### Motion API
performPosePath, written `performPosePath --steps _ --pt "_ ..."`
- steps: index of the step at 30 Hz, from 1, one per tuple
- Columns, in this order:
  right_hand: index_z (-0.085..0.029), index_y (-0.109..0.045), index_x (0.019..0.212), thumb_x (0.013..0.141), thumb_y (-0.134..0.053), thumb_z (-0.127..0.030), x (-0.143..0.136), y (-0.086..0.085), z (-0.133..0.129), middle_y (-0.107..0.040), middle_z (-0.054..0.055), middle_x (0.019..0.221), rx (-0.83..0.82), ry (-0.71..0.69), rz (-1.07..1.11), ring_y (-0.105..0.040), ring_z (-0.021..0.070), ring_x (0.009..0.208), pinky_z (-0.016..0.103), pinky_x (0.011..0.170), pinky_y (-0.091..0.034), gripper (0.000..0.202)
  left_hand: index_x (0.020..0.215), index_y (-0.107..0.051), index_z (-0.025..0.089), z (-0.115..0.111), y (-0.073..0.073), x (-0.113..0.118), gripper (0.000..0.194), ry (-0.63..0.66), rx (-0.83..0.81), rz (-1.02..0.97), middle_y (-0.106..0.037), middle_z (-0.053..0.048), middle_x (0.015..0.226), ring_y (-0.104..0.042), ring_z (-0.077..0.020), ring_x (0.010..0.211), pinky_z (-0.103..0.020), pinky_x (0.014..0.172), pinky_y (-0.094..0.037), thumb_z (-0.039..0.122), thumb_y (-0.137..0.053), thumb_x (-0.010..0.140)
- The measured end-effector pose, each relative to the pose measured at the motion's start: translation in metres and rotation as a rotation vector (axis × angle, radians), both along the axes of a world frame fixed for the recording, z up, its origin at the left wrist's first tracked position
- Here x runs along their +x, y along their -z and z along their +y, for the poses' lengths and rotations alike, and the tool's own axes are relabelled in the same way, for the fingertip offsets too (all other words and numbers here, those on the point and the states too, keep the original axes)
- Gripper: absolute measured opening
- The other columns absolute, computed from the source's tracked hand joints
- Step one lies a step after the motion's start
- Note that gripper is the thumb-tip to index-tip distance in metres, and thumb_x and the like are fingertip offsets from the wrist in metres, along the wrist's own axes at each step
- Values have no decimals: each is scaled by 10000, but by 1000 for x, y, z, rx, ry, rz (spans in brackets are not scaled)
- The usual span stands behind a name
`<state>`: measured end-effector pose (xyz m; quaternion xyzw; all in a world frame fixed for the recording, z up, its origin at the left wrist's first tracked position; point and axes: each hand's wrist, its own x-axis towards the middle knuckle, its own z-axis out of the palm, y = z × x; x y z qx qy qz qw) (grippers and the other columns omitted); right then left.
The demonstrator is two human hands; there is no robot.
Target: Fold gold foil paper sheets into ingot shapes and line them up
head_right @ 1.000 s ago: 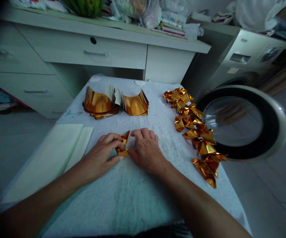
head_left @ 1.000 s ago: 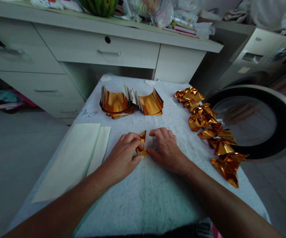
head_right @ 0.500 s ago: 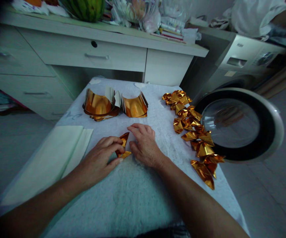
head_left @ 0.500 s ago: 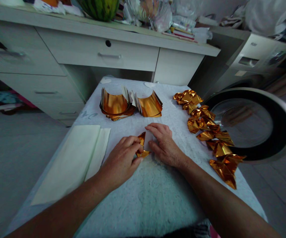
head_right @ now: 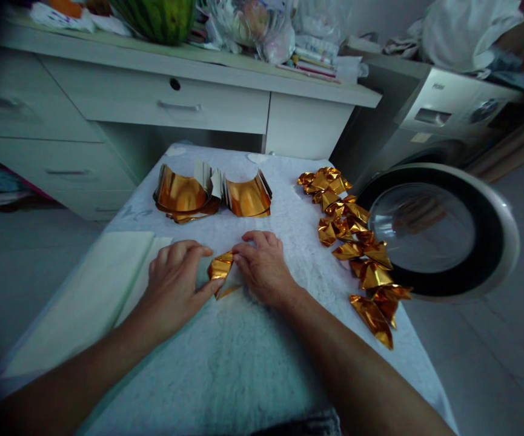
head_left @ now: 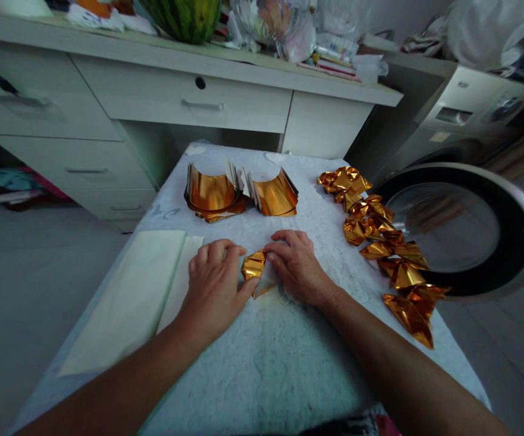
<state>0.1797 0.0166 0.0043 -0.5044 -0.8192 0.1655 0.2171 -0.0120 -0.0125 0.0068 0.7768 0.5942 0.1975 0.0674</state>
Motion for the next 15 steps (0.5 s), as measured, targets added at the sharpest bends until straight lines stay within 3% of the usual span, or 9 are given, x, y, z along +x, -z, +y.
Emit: performPosePath --steps 5,12,15 --pt "-234 -686 1096 987 -464 -252 0 -1 1 -623 52 1233 -1 -33 25 -457 237 1127 426 981 -317 248 1076 -550 193 1 2 0 308 19 -54 23 -539 -123 1181 -472 -336 1097 -488 885 -405 327 -646 816" --pt "-200 -639 914 937 -537 -191 2 2 4 -673 38 1021 -7 -52 130 -538 203 997 380 923 -341 104 957 -507 223 4 4 4 214 77 -91 -139 -584 -58 1034 -497 -287 1017 -445 864 -399 193 -628 783" --pt "-202 -615 948 881 -597 -166 3 -1 3 -648 41 969 2 -10 158 -527 210 965 371 881 -366 78 927 -475 236 4 4 6 207 137 -110 -219 -610 -23 939 -539 -262 966 -428 843 -410 136 -591 788"
